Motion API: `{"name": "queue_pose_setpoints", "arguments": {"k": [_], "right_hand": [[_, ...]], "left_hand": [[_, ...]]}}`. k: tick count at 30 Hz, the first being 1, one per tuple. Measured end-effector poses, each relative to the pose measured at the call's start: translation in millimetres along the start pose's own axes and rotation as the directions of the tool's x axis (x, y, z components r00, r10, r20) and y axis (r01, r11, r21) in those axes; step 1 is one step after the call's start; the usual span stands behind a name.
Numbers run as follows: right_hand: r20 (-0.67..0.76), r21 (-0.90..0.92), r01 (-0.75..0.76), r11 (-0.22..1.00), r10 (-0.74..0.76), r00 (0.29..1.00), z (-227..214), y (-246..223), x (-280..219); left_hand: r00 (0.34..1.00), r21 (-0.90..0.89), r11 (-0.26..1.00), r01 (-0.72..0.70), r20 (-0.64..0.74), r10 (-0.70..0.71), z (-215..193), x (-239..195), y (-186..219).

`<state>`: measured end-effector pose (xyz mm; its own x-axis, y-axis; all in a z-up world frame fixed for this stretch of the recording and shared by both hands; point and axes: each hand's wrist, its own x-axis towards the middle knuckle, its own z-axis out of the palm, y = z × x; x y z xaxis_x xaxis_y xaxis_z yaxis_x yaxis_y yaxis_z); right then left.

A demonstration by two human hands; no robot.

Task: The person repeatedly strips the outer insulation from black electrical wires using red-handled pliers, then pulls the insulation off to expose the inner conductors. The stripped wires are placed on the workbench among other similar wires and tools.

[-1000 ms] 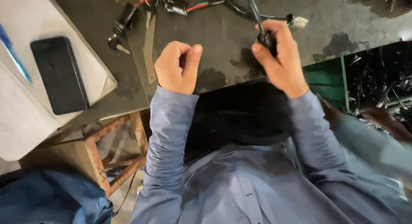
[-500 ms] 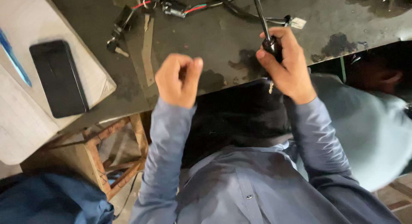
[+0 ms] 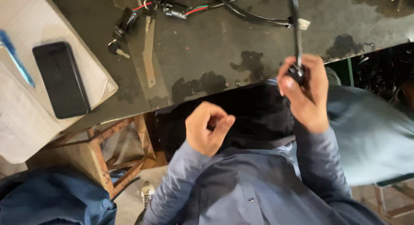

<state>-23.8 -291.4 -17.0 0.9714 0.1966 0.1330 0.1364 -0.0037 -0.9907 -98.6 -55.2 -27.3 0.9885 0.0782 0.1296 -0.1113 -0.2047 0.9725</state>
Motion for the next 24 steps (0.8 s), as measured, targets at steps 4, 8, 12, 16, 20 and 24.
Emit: {"name": "queue_pose_setpoints", "arguments": {"k": [4,8,12,16,20,24], "right_hand": [[-0.024,-0.049,-0.070,0.996,0.068,0.997,11,-14,-34],[-0.068,0.068,-0.159,0.985,0.164,0.984,25,-16,-47],[-0.022,0.027,-0.121,0.992,0.121,0.992,28,-9,-34],[0.017,-0.313,0.036,0.949,-0.033,0.999,29,6,7],[0.091,-0.498,0.196,0.845,-0.174,0.980,35,14,40],[0.092,-0.516,0.195,0.834,-0.172,0.981,27,4,52]], "left_hand": [[0.994,0.048,0.995,-0.093,0.059,0.090,-5,24,12],[0.954,0.325,0.903,-0.281,-0.012,0.301,-8,55,15],[0.940,0.760,0.607,-0.234,0.018,0.341,-13,81,0],[0.943,0.638,0.729,-0.249,-0.010,0.331,-17,68,-2],[0.986,0.280,0.953,-0.118,-0.085,0.147,-19,33,14],[0.977,0.263,0.944,-0.197,-0.023,0.211,-26,25,31]]}}
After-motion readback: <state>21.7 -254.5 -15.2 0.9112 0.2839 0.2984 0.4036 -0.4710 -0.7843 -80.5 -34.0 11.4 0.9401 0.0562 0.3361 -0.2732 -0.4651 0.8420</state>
